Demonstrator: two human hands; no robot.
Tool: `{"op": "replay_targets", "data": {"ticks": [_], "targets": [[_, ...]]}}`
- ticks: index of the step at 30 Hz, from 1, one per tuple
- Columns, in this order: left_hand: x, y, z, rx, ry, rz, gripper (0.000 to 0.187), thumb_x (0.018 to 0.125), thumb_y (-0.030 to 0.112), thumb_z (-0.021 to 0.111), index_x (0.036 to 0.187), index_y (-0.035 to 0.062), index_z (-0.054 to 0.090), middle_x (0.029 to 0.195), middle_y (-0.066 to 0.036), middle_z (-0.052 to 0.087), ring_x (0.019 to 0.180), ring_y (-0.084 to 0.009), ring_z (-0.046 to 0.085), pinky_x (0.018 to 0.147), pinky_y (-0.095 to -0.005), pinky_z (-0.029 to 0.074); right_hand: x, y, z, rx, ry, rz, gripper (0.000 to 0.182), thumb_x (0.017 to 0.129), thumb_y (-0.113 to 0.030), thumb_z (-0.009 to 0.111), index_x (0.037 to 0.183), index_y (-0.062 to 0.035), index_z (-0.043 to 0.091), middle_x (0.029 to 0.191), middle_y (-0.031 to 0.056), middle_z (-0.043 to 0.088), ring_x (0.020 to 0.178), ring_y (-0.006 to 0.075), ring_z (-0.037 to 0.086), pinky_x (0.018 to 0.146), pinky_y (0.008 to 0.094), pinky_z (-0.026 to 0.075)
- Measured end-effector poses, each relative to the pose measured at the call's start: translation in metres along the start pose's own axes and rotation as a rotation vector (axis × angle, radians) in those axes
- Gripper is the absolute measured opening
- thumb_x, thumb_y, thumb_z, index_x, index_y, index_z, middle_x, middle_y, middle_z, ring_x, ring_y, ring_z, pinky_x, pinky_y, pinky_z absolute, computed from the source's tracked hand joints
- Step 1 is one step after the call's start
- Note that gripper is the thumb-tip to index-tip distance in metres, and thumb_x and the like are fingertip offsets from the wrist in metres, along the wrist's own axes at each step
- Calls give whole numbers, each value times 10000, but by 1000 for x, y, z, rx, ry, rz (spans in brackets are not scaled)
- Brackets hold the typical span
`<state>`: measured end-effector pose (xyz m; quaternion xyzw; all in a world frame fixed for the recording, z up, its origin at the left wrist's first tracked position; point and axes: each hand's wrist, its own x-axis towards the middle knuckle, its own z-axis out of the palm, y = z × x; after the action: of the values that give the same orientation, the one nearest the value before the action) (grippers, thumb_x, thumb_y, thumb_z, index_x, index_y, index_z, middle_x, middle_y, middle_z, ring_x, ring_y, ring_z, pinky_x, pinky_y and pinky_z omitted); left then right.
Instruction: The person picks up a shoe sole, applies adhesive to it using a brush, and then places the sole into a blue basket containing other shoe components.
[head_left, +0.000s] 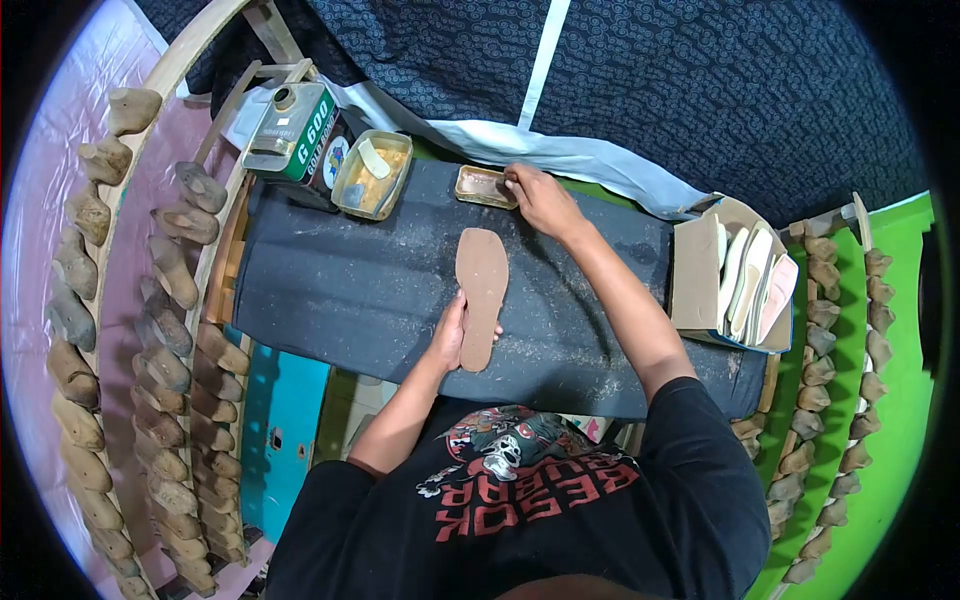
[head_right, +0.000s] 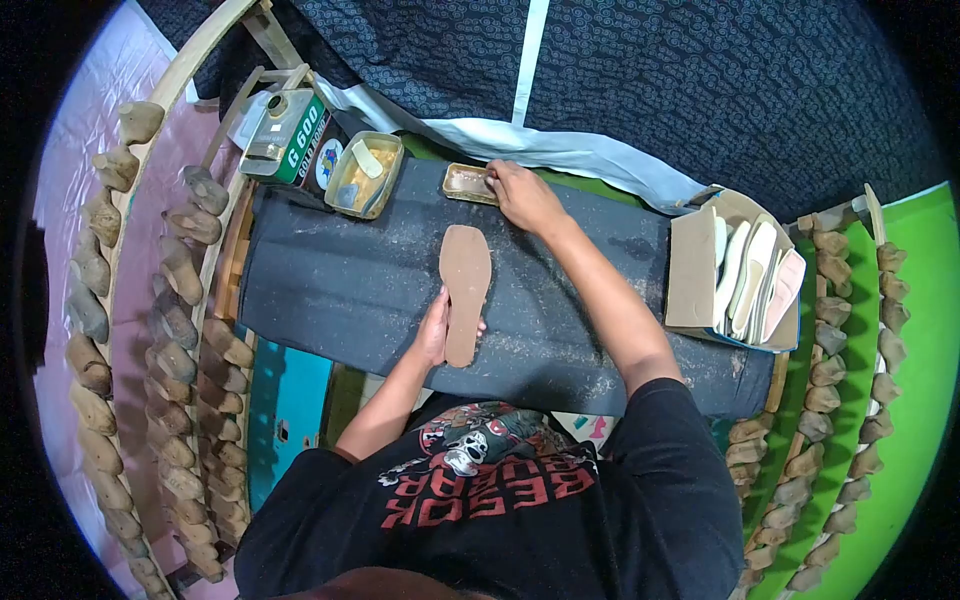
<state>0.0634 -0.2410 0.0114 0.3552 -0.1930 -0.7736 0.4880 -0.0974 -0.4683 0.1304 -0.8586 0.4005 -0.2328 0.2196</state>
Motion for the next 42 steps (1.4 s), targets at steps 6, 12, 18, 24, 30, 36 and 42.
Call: {"op": "replay_targets", "data": {"ticks": [6, 12, 18, 24, 30, 36, 42], "targets": [[-1, 5, 3, 30, 10, 4, 750, 1048, 652, 289, 1300, 8, 579, 999, -138, 705, 871, -221, 703, 789, -360, 591, 3, -6, 6, -2, 0, 22, 227, 1005, -166, 549, 1136, 11, 604, 1055, 232, 684, 1024, 426, 650, 895, 478, 510], [-3, 8, 2, -23, -22, 8, 700, 1067, 604, 312, 1369, 6, 514, 1230, -152, 642, 926, -256, 712, 781, -397, 619, -2, 1, 7, 33, 105, 42, 248, 991, -165, 577, 1167, 0, 633, 1033, 201, 701, 961, 376, 681, 858, 453, 527], [-7, 12, 13, -44, -50, -4, 585, 1085, 504, 388, 1425, 30, 446, 1237, -160, 631, 1009, -305, 714, 799, -450, 646, -23, 19, 2, 530, 407, 210, 264, 1030, -189, 594, 1211, -2, 639, 934, 137, 697, 769, 194, 692, 700, 339, 558], [2, 13, 31, -45, -81, -30, 513, 1101, 433, 395, 1440, 49, 423, 1243, -156, 621, 1033, -309, 712, 793, -451, 655, -79, 38, -15, 1117, 751, 376, 263, 1061, -197, 576, 1227, 3, 614, 899, 117, 668, 741, 190, 678, 662, 318, 589], [21, 15, 45, 78, -124, 4, 598, 1062, 516, 452, 1475, 87, 402, 1219, -142, 630, 986, -287, 715, 719, -426, 652, -143, 22, -23, 1231, 918, 401, 248, 1053, -179, 594, 1237, -13, 600, 885, 98, 655, 736, 177, 653, 651, 306, 559], [32, 10, 65, 92, -163, -15, 622, 1039, 514, 512, 1499, 110, 405, 1211, -129, 644, 892, -269, 730, 645, -389, 648, -183, -23, -37, 808, 880, 316, 191, 1039, -118, 602, 1200, -24, 640, 894, 58, 638, 770, 130, 615, 704, 271, 521], [33, 0, 73, 15, -273, -23, 640, 1039, 534, 489, 1512, 117, 382, 1229, -123, 634, 897, -261, 723, 650, -374, 642, -192, -46, -75, 275, 602, 74, 209, 919, 19, 682, 1123, -22, 665, 918, 89, 627, 768, 173, 599, 707, 306, 503]]}}
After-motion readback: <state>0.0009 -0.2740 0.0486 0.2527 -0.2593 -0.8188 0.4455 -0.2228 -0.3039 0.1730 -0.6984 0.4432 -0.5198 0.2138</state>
